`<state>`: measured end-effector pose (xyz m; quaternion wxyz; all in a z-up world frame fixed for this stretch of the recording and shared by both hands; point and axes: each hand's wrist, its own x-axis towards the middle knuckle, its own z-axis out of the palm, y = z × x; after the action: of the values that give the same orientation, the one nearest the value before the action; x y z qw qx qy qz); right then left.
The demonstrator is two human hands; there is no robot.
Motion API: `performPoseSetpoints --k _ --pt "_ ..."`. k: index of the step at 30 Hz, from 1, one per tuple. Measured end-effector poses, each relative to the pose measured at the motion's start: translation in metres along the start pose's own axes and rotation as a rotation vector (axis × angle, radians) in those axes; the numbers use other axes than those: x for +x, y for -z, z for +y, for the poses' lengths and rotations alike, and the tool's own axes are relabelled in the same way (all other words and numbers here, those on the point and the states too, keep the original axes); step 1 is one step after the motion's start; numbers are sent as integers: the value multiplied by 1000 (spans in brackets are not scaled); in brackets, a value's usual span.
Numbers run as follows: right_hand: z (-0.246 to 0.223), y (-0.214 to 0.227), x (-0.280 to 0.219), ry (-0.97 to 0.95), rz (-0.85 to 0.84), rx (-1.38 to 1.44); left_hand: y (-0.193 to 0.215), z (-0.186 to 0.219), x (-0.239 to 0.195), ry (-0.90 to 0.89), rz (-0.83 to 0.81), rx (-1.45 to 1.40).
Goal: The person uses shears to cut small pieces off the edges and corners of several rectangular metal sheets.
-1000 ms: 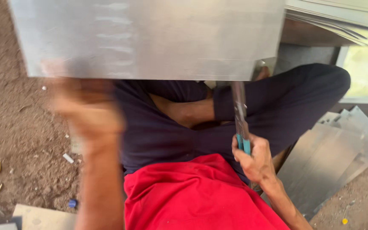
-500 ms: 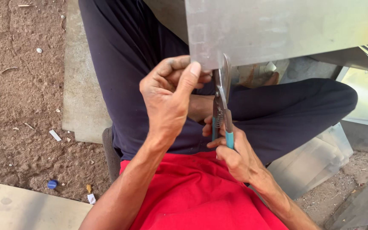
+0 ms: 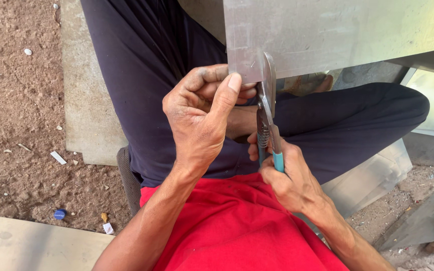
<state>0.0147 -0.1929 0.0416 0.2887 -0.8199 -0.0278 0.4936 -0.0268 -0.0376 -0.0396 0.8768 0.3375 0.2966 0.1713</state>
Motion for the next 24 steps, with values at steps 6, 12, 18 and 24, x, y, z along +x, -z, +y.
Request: performPoseSetpoints --k 6,12,18,24 --pt "13 -1 7 135 88 -56 -4 13 4 -2 -1 50" --pt "26 -1 7 171 144 -89 -11 8 62 -244 -36 374" --pt "42 18 -2 75 34 -73 -25 -5 86 -451 43 510" --pt "116 38 -19 7 -90 528 -53 -74 27 -180 105 182"
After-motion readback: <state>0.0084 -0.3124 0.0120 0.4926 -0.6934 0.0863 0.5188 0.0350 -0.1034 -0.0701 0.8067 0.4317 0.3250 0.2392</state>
